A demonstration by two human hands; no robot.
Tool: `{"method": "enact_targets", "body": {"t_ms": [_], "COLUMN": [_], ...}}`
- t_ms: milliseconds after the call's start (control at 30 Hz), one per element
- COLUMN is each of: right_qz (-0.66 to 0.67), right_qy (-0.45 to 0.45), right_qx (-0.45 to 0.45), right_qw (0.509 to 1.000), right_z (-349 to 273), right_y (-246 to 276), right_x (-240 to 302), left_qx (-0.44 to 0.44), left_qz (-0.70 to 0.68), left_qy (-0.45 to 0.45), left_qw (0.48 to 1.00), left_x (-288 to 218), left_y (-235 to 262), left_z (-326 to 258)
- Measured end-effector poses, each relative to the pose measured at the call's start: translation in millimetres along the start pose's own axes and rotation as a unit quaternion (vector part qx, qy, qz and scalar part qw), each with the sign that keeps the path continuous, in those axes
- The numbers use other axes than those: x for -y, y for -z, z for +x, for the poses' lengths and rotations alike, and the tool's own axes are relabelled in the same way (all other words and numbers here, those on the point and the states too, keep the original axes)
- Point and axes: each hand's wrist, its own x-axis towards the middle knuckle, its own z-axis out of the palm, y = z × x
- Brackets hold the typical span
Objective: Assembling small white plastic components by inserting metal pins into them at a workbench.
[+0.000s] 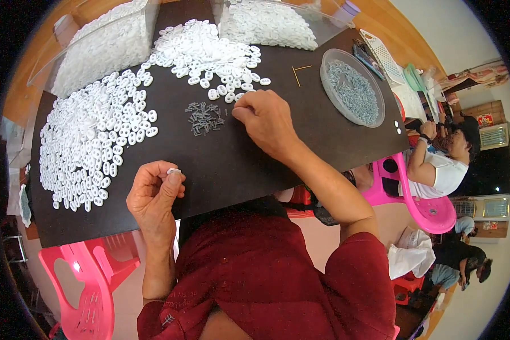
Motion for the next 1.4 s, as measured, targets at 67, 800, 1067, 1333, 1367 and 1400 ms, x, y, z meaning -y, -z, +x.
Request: {"method": "enact_targets", "body": {"t_ms": [67, 800, 1067, 1333, 1367, 1400], "right_qz": [-0.041, 0.125, 0.225, 0.224, 0.225, 0.222], "right_qy": [0.004, 0.035, 0.059, 0.028, 0.028, 0.033], "right_qx": [0.005, 0.119, 0.244, 0.241, 0.243, 0.243], "right_qw": [0.999, 0.984, 0.941, 0.944, 0.943, 0.943], "right_z": [4, -12, -9, -9, -8, -8], "right_y": [-6, -2, -4, -7, -7, -8], "right_x": [1, 51, 77, 76, 75, 75], "left_qx": [0.001, -0.018, -0.013, 0.004, 0.003, 0.001], "left_qz": [0.004, -0.083, -0.045, -0.046, -0.042, -0.039], "left_qy": [0.001, 0.087, 0.073, 0.069, 0.072, 0.076], "left_qw": [1.000, 0.993, 0.996, 0.997, 0.996, 0.996], "left_x": [3, -4, -5, -3, -3, -2], "left_y": [0, 5, 5, 8, 7, 7], "left_z": [0, 10, 6, 5, 5, 5]}}
